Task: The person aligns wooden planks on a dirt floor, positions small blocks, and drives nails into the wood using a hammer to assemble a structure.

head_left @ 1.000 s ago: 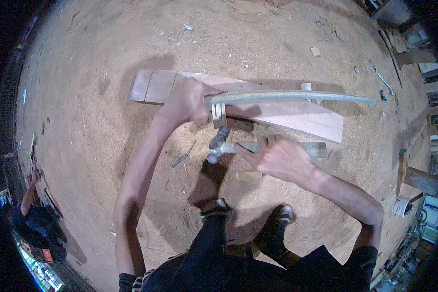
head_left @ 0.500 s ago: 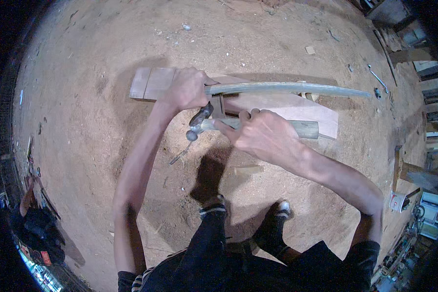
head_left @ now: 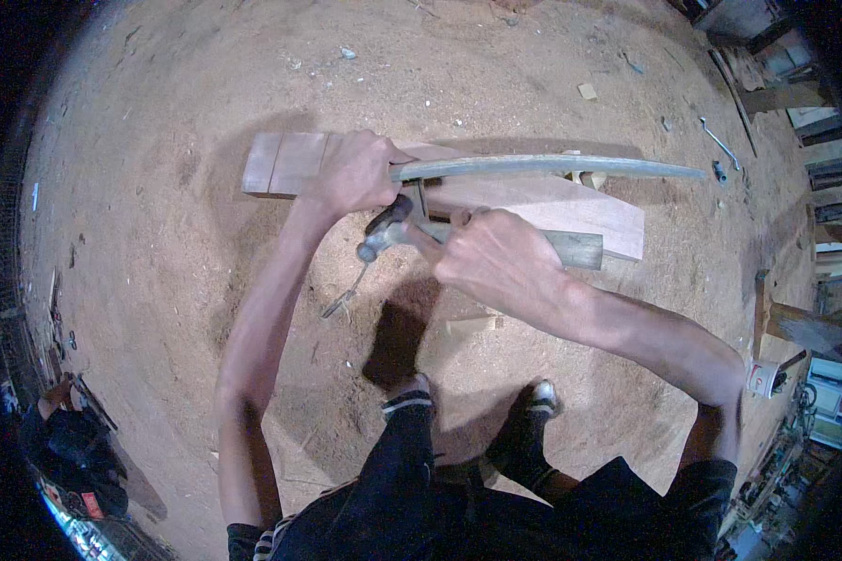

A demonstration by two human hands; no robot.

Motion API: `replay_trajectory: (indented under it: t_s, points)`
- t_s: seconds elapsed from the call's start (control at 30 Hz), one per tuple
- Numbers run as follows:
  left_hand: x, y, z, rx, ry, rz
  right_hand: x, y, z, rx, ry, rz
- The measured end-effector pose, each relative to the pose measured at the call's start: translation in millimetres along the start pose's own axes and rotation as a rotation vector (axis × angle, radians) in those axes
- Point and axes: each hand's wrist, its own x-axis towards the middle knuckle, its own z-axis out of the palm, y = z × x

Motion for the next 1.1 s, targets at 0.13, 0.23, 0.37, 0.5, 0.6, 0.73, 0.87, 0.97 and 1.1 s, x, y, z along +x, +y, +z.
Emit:
replay_trajectory:
  t_s: [0.13, 0.23, 0.37, 0.5, 0.6, 0.73, 0.87, 0.97, 1.1]
  points:
    - [13, 8, 11, 0.055, 0.023, 0.023, -16, 4, -5, -0.005, -0.029, 0.017]
    - [7, 5, 5, 0.087, -0.008, 0.004, -17, 2, -3, 0.000, -0.012, 0.020]
    - [21, 15, 8, 0.063, -0.015, 0.032, -22, 1, -6, -0.035, -0.050, 0.051]
    - [-10, -8, 3, 0.091, -0.035, -0.022, -5, -11, 11, 0.033, 0.033, 0.038]
    - [24, 17, 16, 0.026, 0.039, 0.087, -31, 1, -4, -0.035, -0.036, 0.095]
    - [-2, -2, 4, 0.087, -0.033, -0.022, -16, -12, 21, 0.093, 0.036, 0.076]
    - [15, 6, 9, 0.026, 0.066, 0.077, -59, -2, 23, 0.422, 0.028, 0.194]
    - [14, 6, 10, -0.009, 0.045, 0.077, -80, -15, 73, 1.117, 0.063, 0.391]
    - [-1, 6, -11, 0.025, 0.058, 0.050, -76, -64, 110, 1.742, 0.126, 0.867]
